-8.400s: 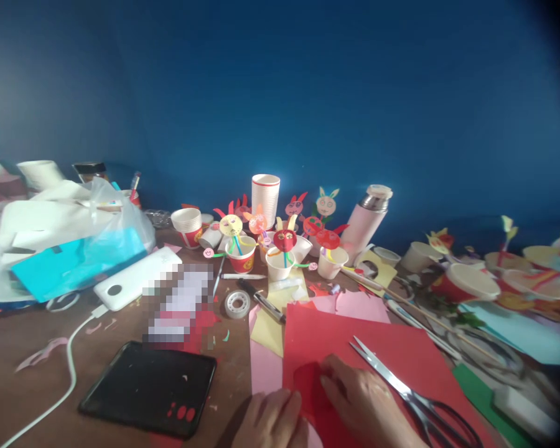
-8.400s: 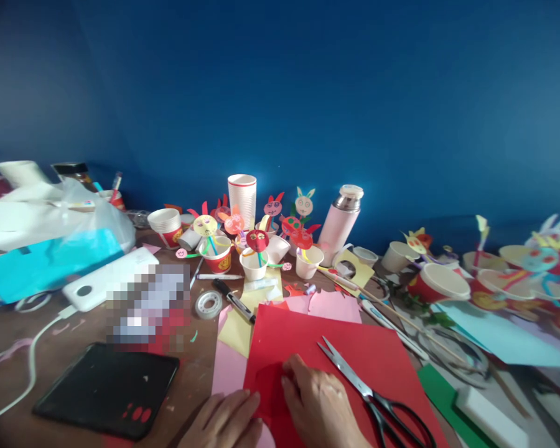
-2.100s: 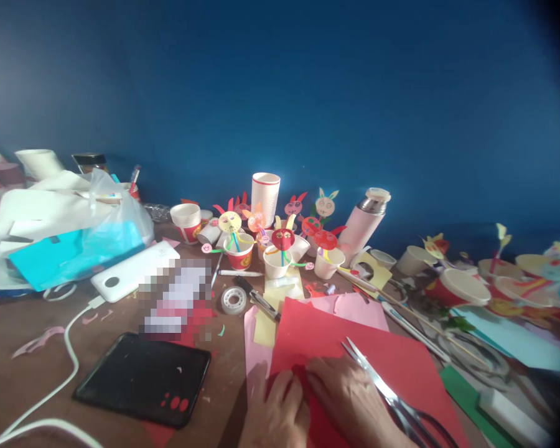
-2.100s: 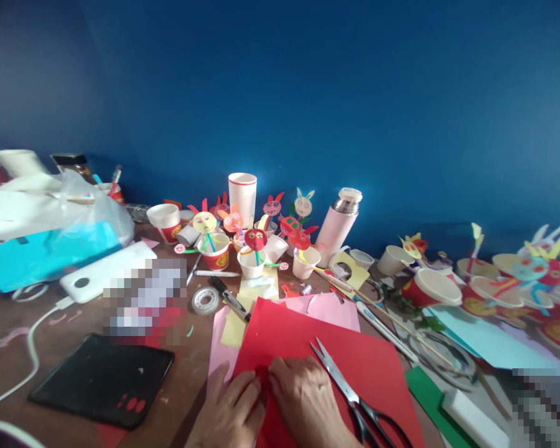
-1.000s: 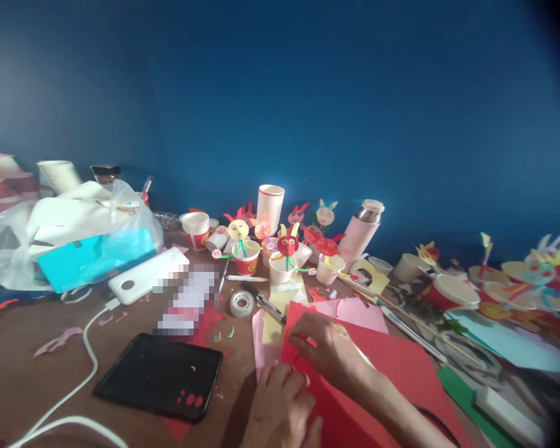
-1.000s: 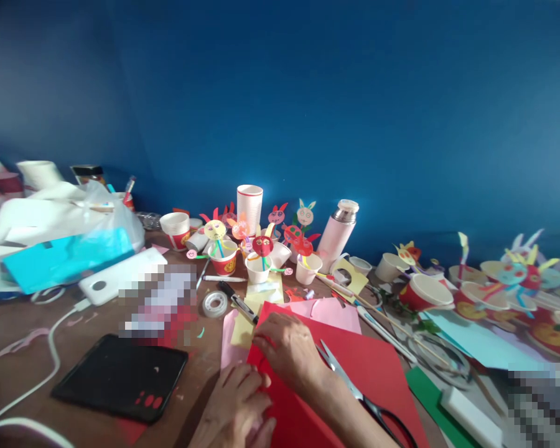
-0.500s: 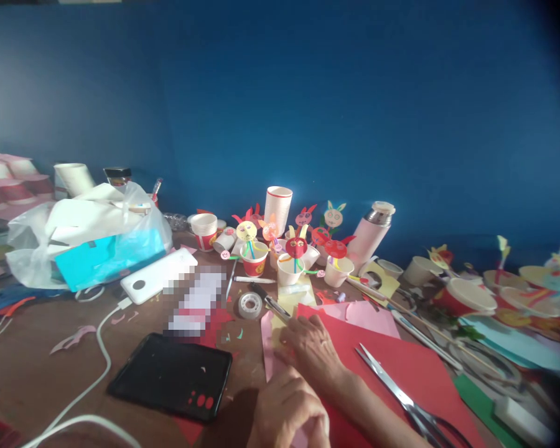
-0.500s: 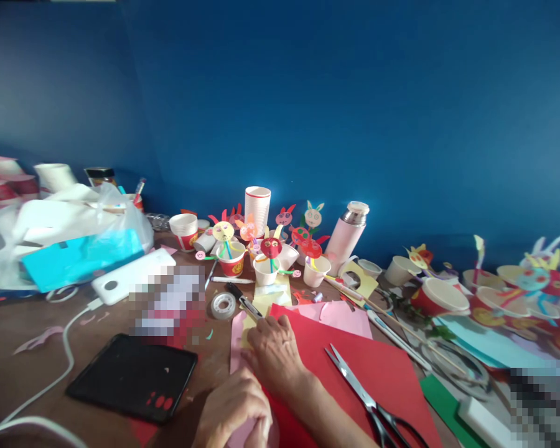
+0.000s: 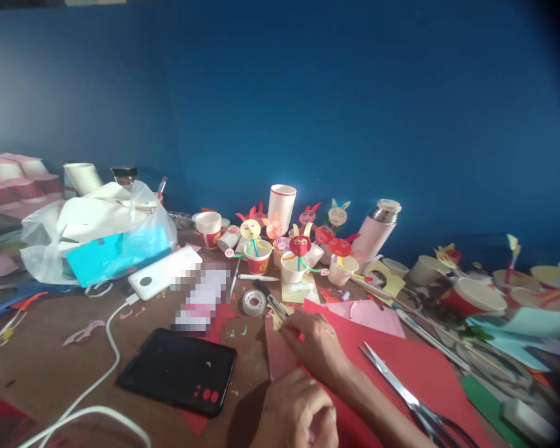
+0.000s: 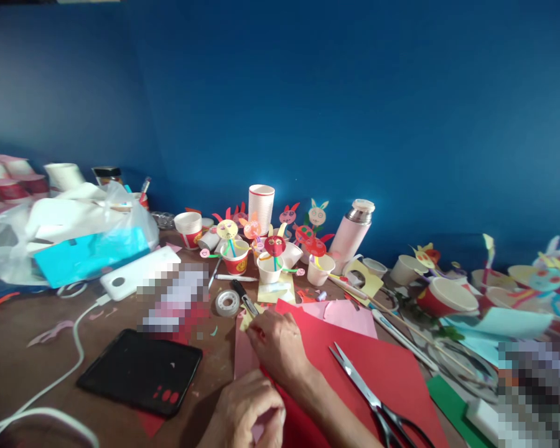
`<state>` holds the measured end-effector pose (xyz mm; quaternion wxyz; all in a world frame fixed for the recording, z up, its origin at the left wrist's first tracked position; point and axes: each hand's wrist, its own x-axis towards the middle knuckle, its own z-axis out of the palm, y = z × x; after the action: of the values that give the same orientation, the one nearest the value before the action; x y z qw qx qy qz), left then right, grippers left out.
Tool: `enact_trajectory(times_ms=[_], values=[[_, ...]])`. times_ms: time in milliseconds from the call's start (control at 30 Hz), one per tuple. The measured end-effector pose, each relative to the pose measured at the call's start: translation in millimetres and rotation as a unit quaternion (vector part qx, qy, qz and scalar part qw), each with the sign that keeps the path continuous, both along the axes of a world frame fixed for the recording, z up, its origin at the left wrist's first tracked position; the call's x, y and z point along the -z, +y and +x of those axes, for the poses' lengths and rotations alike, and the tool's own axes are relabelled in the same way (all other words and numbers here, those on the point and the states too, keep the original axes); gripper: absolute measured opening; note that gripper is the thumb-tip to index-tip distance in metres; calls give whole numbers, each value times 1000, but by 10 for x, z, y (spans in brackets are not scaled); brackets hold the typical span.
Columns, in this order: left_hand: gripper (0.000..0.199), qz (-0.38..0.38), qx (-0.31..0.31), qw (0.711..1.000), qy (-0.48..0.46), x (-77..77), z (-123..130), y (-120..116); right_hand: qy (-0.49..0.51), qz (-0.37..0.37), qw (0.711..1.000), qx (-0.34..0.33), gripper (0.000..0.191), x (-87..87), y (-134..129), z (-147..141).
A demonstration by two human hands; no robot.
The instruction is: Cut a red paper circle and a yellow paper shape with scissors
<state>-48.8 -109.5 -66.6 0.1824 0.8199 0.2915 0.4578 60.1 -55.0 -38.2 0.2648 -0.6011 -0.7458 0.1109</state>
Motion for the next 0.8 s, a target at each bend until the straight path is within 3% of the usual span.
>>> enact_trajectory(times_ms=[167, 300, 500, 567, 700, 800], values=[[8, -75, -25, 993, 85, 192, 23, -8, 163, -28, 986, 12, 21, -112, 43, 23], [2, -75, -34, 985, 153, 320, 43, -3, 268, -53, 962, 12, 26, -162, 125, 45], [5, -86, 5, 986, 140, 157, -28, -1, 332, -25, 941, 56, 29, -434, -2, 322], [9, -78, 25, 989, 124, 105, -49, 7, 328, 2, 941, 89, 27, -515, -176, 483], [15, -36, 20, 995, 87, 70, -84, 23, 200, 129, 960, 148, 13, -528, -631, 815], [16, -1, 13, 998, 61, 84, -115, 15, 57, 200, 971, 120, 7, -421, -943, 1039]])
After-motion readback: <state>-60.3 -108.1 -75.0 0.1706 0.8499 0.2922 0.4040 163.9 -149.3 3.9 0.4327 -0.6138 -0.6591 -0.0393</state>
